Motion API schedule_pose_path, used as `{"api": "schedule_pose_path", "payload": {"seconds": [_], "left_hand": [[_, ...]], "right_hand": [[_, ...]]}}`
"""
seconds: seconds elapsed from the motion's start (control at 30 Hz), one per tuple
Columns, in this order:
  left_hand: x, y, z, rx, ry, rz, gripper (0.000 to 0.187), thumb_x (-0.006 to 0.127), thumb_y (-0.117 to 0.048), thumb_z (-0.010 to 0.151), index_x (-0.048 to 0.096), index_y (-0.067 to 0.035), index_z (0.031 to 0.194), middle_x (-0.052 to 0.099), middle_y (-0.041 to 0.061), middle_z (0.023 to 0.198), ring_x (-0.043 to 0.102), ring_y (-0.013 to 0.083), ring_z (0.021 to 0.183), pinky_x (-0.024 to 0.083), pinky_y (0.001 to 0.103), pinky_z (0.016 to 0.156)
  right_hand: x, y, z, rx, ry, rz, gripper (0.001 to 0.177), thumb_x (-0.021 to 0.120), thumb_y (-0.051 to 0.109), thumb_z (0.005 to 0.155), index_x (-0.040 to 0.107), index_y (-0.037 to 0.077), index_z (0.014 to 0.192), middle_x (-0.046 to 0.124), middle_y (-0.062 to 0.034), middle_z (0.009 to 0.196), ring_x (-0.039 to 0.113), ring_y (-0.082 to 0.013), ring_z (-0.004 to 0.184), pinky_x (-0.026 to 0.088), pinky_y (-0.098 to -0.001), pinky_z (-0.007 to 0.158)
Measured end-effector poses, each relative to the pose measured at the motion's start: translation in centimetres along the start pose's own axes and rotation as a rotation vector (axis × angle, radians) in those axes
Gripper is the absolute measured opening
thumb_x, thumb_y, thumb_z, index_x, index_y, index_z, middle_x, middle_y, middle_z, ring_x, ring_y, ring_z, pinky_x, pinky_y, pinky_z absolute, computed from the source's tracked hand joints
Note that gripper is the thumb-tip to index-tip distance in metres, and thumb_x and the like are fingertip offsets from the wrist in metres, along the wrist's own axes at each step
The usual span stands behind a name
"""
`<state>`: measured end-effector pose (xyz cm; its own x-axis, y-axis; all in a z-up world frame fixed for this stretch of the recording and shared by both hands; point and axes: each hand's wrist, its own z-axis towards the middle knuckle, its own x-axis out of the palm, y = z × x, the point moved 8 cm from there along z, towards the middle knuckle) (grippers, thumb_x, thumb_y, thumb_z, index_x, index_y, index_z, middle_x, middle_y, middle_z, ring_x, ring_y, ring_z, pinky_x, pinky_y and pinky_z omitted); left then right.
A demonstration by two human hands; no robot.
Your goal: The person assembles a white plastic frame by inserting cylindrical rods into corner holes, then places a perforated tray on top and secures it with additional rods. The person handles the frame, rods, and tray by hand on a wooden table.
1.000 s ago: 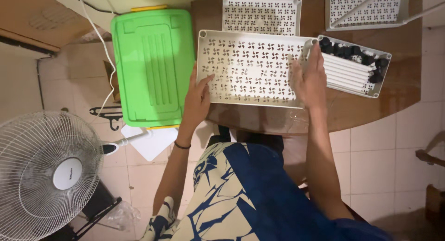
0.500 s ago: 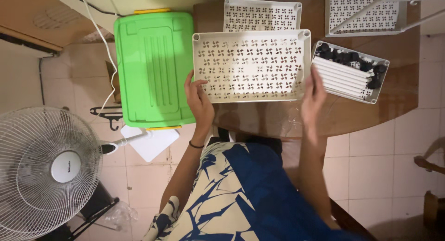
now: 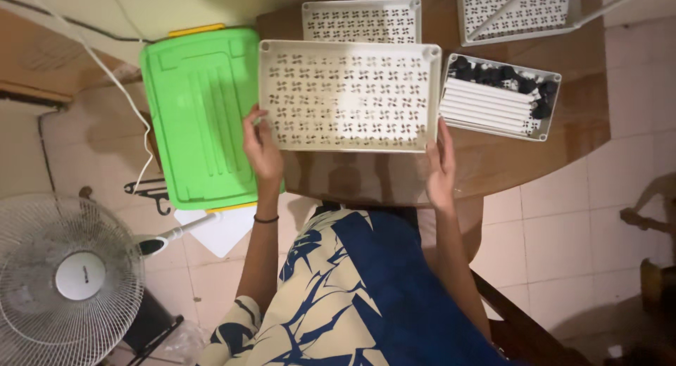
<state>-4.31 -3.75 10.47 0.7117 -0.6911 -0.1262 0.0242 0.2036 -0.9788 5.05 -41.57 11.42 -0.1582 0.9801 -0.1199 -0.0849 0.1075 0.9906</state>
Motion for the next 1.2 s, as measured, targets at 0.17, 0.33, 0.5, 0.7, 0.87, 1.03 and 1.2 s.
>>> {"api": "schedule_pose_path", "payload": {"seconds": [0.17,0.33,0.5,0.7,0.87,1.03,1.2], "left_hand": [[-0.6,1.2,1.3,-0.046,0.086,-0.330,0.054,0.051,0.001,0.087,0.051,-0.004,0.140,0.050,0.018,0.156,0.043,0.0300,0.150,0.031,0.042,0.126],[-1.3,2.0,1.2,-0.186,0.174,-0.669,0.062,0.059,-0.002,0.081,0.049,-0.004,0.143,0.049,0.018,0.154,0.045,0.0310,0.148,0.030,0.047,0.131],[-1.3,0.9,1.3,-0.129,0.124,-0.514,0.040,0.055,-0.008,0.101,0.056,-0.002,0.141,0.054,0.020,0.153,0.051,0.0255,0.142,0.036,0.039,0.125],[-0.6,-6.0,0.3,0.183,-0.140,0.206,0.008,0.067,0.002,0.099,0.074,-0.003,0.102,0.069,0.014,0.130,0.067,0.0210,0.112,0.054,0.029,0.079],[8.0,-13.6,-2.1,0.558,0.064,0.165,0.019,0.088,0.004,0.081,0.074,-0.004,0.093,0.077,0.009,0.099,0.073,0.0191,0.094,0.059,0.033,0.083],[19.5,-16.0,-7.6,0.347,0.430,0.072,0.014,0.078,0.002,0.090,0.074,-0.004,0.102,0.077,0.008,0.107,0.073,0.0217,0.096,0.059,0.034,0.084],[31.1,-12.5,-13.3,0.421,0.835,0.045,0.019,0.066,-0.008,0.099,0.069,-0.008,0.118,0.072,0.006,0.118,0.072,0.0297,0.105,0.055,0.039,0.094]], "right_hand": [[0.5,-2.6,3.0,0.227,0.060,0.461,0.061,0.050,-0.001,0.103,0.029,0.005,0.160,0.037,-0.0138,0.162,0.039,-0.0238,0.148,0.037,-0.0336,0.119],[0.5,-3.4,4.6,0.218,0.224,0.753,0.073,0.056,-0.013,0.092,0.033,0.004,0.159,0.045,-0.0228,0.157,0.048,-0.0262,0.143,0.043,-0.0383,0.119],[-0.3,-5.6,5.0,0.195,0.332,0.916,0.075,0.060,-0.010,0.091,0.036,0.004,0.161,0.049,-0.0242,0.155,0.055,-0.0219,0.131,0.047,-0.0333,0.108],[-3.4,-11.4,6.4,0.332,0.116,0.581,0.023,0.064,0.012,0.109,0.062,0.002,0.129,0.064,-0.0144,0.123,0.069,-0.0173,0.112,0.055,-0.0312,0.095],[-9.1,-14.9,7.1,0.428,-0.038,0.541,0.018,0.063,0.023,0.107,0.068,0.008,0.098,0.074,-0.0143,0.118,0.073,-0.0172,0.098,0.057,-0.0310,0.087],[-16.2,-17.8,6.9,0.362,-0.121,0.524,0.016,0.065,0.021,0.108,0.063,0.012,0.096,0.071,-0.0164,0.128,0.070,-0.0191,0.100,0.056,-0.0344,0.086],[-23.2,-21.8,5.8,0.378,-0.189,0.570,0.009,0.061,0.023,0.107,0.058,0.016,0.104,0.066,-0.0171,0.138,0.071,-0.0225,0.103,0.057,-0.0369,0.084]]}}
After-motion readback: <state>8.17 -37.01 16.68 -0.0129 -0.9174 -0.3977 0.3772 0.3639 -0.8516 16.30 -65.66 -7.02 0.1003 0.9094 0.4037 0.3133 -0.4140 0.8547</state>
